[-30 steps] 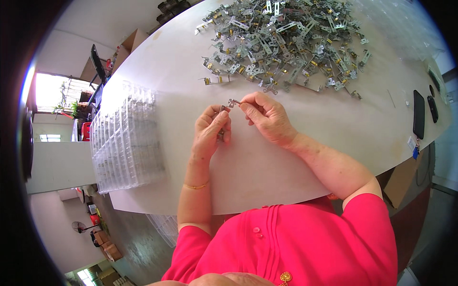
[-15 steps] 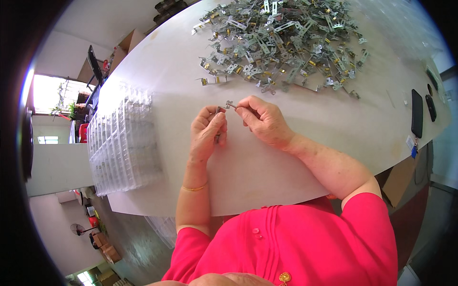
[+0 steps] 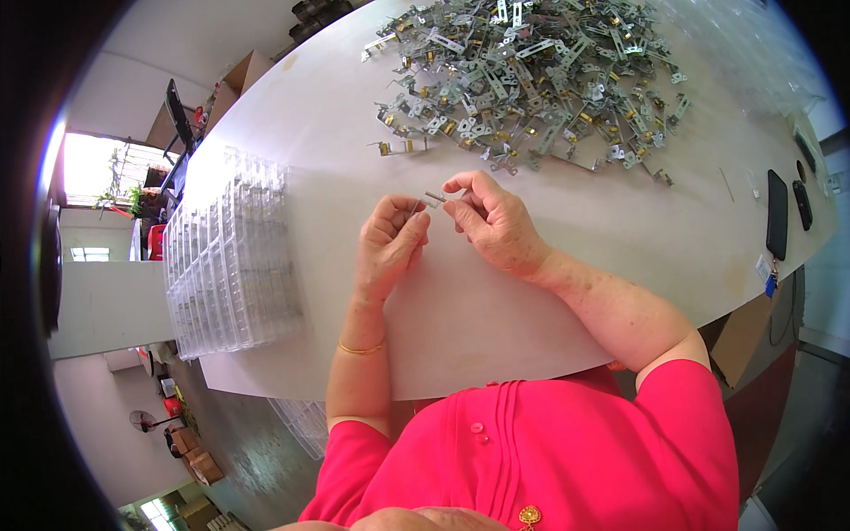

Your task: The person picks up a metal bracket and a pin from the table, inserts the pin into the bracket by hand, and places the assembled unit into a plastic tray, repeating this process for multiple components.

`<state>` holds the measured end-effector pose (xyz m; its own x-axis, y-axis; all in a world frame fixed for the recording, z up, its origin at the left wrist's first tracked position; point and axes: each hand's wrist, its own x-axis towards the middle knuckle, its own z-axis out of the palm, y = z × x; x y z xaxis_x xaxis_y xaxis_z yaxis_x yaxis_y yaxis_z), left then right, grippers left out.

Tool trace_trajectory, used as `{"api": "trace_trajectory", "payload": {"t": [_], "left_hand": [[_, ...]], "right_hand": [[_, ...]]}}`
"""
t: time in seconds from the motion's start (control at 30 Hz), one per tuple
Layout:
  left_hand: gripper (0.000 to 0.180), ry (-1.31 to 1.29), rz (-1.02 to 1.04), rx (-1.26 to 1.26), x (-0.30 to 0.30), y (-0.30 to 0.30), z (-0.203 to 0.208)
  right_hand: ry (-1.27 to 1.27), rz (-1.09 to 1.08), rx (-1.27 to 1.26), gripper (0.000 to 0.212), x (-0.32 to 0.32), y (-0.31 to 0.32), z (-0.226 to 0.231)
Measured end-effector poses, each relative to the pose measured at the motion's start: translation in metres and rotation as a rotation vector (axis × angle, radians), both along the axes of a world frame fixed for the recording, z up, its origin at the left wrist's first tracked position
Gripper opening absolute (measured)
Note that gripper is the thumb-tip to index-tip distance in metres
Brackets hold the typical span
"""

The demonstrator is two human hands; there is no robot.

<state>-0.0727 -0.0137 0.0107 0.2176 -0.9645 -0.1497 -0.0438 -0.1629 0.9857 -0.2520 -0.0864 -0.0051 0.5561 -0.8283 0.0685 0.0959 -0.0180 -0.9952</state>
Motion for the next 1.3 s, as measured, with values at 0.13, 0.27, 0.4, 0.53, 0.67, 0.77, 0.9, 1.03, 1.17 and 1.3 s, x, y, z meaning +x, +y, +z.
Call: {"api": "trace_trajectory", "payload": {"t": [0.13, 0.27, 0.4, 0.53, 0.67, 0.77, 0.9, 1.03, 1.17, 1.3], "left_hand": [[0.015, -0.091, -0.001, -0.079, -0.003, 0.0, -0.008], [0.014, -0.153, 0.004, -0.101, -0.005, 0.001, -0.009], [0.012, -0.252, -0.006, -0.155, -0.003, 0.001, -0.014], [0.012, -0.34, -0.002, -0.155, -0.003, 0.002, -0.013], [0.011, -0.405, -0.046, -0.174, -0.003, 0.003, -0.013], [0.012, -0.472, -0.117, -0.204, -0.006, 0.003, -0.009], [0.012, -0.344, -0.109, -0.248, -0.009, 0.002, -0.012], [0.016, 0.24, 0.026, 0.007, 0.0, 0.001, 0.001], [0.017, 0.362, 0.058, 0.024, 0.008, -0.001, 0.001], [0.017, 0.453, 0.027, 0.001, 0.009, 0.0, 0.0]], "right_hand": [[-0.009, 0.011, 0.023, 0.019, 0.001, 0.0, 0.001], [-0.008, 0.024, 0.015, 0.016, 0.0, -0.001, 0.001], [-0.004, 0.02, -0.029, 0.012, 0.001, 0.0, 0.0], [0.018, 0.022, -0.058, 0.008, 0.001, -0.001, -0.002], [-0.004, -0.082, -0.354, 0.004, 0.004, -0.003, -0.01], [-0.023, -0.131, -0.4, 0.005, 0.002, -0.004, -0.011], [-0.096, -0.205, -0.297, 0.006, 0.002, -0.005, -0.014], [-0.1, -0.118, -0.033, 0.008, -0.001, -0.003, -0.007], [-0.03, -0.061, -0.051, 0.009, 0.0, -0.001, -0.004], [0.029, -0.043, -0.141, 0.008, 0.001, -0.001, -0.003]]}}
